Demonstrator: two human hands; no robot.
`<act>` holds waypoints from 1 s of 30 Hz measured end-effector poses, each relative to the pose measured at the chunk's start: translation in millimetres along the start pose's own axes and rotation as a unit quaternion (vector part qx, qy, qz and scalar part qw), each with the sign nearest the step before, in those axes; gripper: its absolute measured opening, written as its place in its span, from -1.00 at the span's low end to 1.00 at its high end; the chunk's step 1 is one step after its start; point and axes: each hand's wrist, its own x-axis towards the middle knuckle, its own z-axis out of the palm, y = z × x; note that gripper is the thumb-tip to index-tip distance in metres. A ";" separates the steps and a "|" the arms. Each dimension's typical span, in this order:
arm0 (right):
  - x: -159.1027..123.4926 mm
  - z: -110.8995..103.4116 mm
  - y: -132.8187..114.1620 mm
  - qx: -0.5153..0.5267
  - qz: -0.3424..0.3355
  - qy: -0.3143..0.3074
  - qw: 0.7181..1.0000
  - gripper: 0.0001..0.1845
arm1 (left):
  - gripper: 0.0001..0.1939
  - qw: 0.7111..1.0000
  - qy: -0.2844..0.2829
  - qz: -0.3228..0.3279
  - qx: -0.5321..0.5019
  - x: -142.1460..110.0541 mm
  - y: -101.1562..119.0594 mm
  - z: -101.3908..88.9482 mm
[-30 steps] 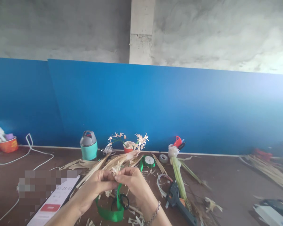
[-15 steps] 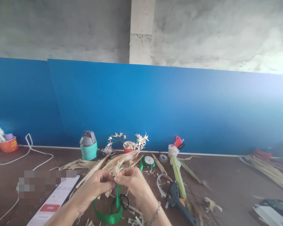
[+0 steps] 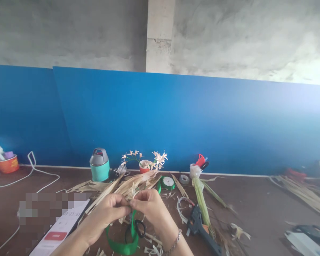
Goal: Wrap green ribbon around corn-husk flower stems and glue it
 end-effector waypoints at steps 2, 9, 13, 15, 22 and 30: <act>-0.2 1.1 2.1 -0.028 -0.002 0.009 1.000 -0.84 | -0.88 0.999 0.015 -0.008 0.033 2.2 -2.3 -0.5; -2.7 4.2 0.8 -0.069 -0.007 0.017 0.997 -0.86 | -0.89 0.998 0.010 -0.004 0.059 8.2 -10.9 -1.5; -2.9 5.0 0.8 -0.056 0.008 0.025 0.998 -0.84 | -0.86 0.999 0.003 -0.022 0.049 8.6 -10.6 -2.9; -2.6 4.9 1.5 -0.050 0.008 0.028 0.998 -0.83 | -0.85 0.998 0.008 -0.031 0.052 8.2 -9.1 -3.3; -2.7 6.1 1.2 -0.059 0.014 0.043 0.997 -0.83 | -0.77 0.999 0.010 -0.034 0.040 7.6 -8.9 -2.7; -3.2 7.8 2.5 -0.065 -0.002 0.044 0.997 -0.84 | -0.90 0.999 0.017 -0.028 0.039 10.1 -15.9 -2.8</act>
